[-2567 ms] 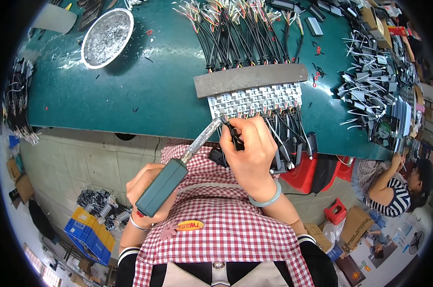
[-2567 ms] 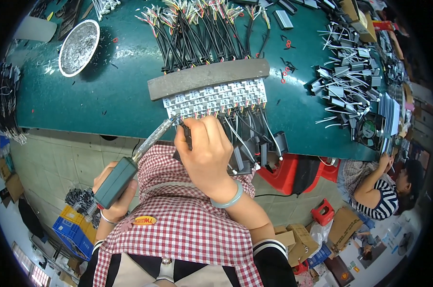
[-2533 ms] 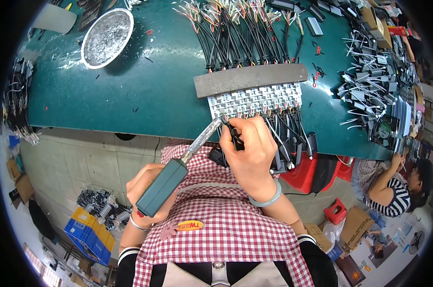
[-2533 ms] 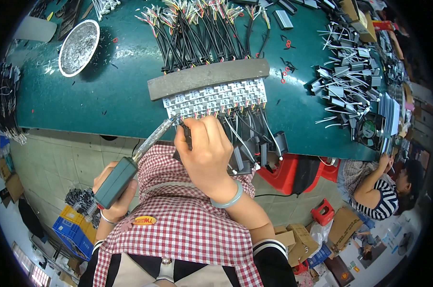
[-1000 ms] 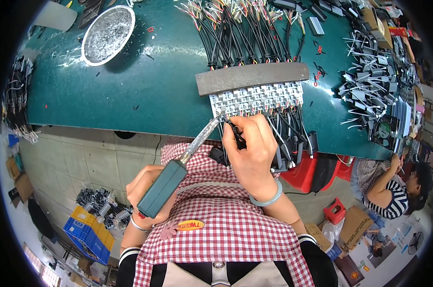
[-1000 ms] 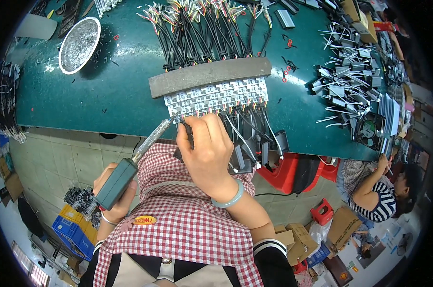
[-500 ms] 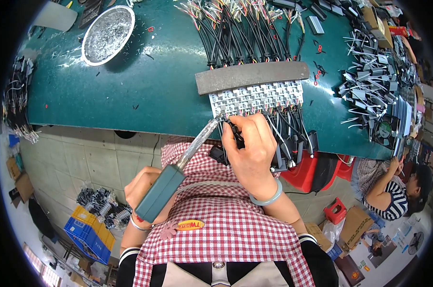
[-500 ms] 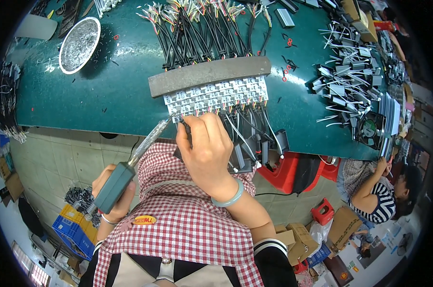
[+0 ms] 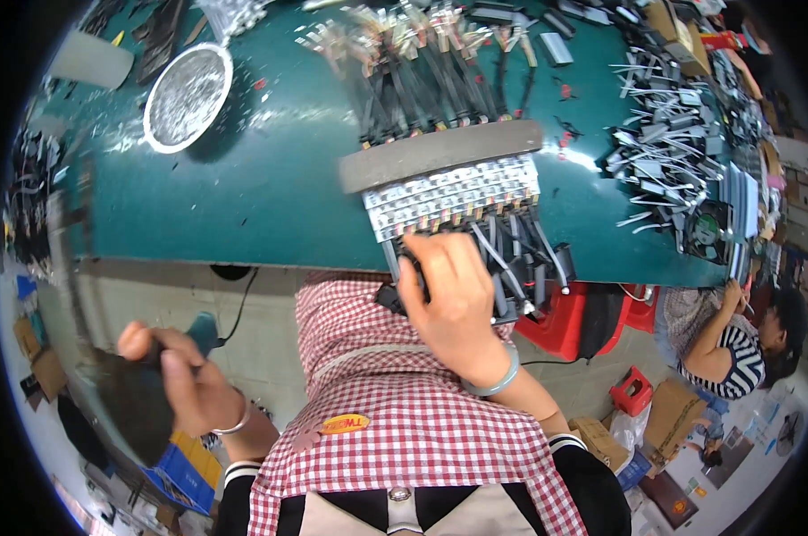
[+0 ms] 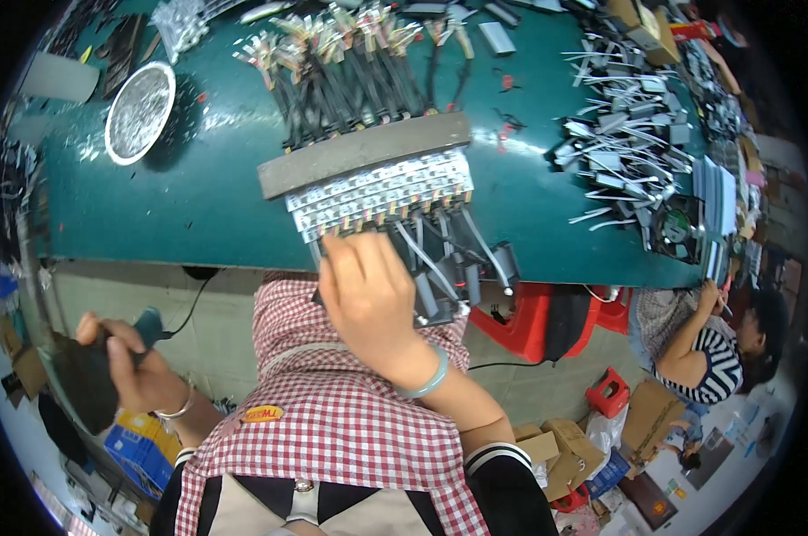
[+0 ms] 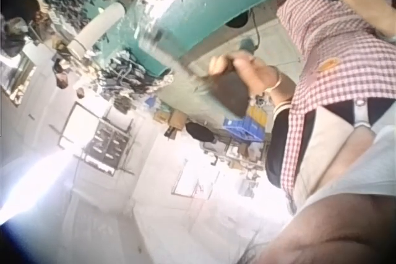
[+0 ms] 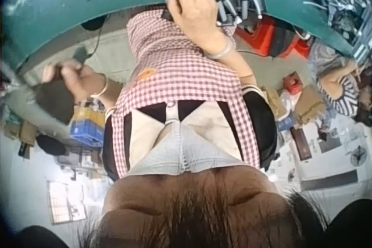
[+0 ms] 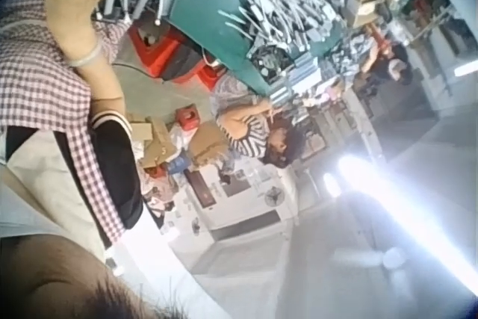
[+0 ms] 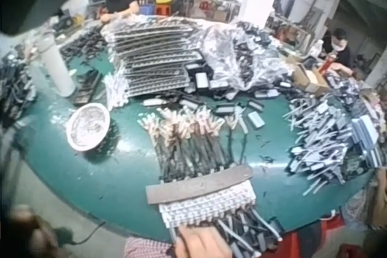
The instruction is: The person solders wires to circuit boards using a soldering gun and attaches casing components to the wire bundles by hand.
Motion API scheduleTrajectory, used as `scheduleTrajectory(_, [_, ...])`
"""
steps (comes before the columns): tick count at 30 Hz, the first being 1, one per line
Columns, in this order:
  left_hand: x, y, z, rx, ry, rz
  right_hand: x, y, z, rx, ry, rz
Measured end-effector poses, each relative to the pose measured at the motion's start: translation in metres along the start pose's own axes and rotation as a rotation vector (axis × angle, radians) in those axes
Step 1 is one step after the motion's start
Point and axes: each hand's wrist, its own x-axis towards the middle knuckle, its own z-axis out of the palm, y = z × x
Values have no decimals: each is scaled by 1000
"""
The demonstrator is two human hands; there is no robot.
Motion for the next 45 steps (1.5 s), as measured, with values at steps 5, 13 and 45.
scheduleTrajectory(5, [34, -6, 10, 434, 247, -371, -11, -2, -8, 58, -27, -21])
scheduleTrajectory(13, [32, -12, 18, 311, 160, -271, -5, 8, -51, 173, -63, -78])
scheduleTrajectory(45, [56, 22, 69, 102, -5, -214, 90, 184, -191, -647, -187, -160])
